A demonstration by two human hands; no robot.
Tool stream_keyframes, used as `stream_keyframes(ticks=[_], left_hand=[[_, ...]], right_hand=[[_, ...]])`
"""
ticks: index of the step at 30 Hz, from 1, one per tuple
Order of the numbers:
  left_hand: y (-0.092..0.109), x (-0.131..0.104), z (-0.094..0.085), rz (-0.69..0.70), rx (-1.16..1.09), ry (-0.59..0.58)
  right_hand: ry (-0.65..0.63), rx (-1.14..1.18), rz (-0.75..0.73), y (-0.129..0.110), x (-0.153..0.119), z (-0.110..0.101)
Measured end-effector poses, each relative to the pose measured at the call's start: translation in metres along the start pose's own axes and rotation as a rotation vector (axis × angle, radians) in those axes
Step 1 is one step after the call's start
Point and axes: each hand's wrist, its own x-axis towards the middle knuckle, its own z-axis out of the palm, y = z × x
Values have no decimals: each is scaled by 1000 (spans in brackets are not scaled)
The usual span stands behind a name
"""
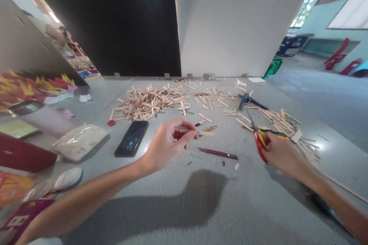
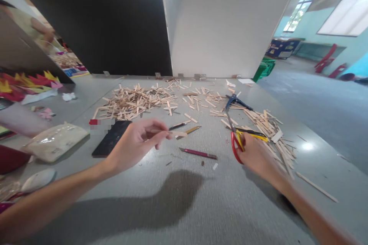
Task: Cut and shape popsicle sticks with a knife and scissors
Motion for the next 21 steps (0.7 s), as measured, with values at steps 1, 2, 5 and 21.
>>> stream_keyframes(ticks=[1, 2, 5, 21], left_hand=[[5, 2, -2, 0, -42, 24], [10, 4, -3, -2, -77, 39], [27, 10, -7, -9, -108, -44], [28, 0, 15, 26, -62, -190]], right_hand=[[-7, 72, -10, -7, -1, -3], [-22, 156, -16, -16, -4, -5], [-50, 531, -26, -51, -15, -6], [-304, 1058, -147, -80, -87, 67]])
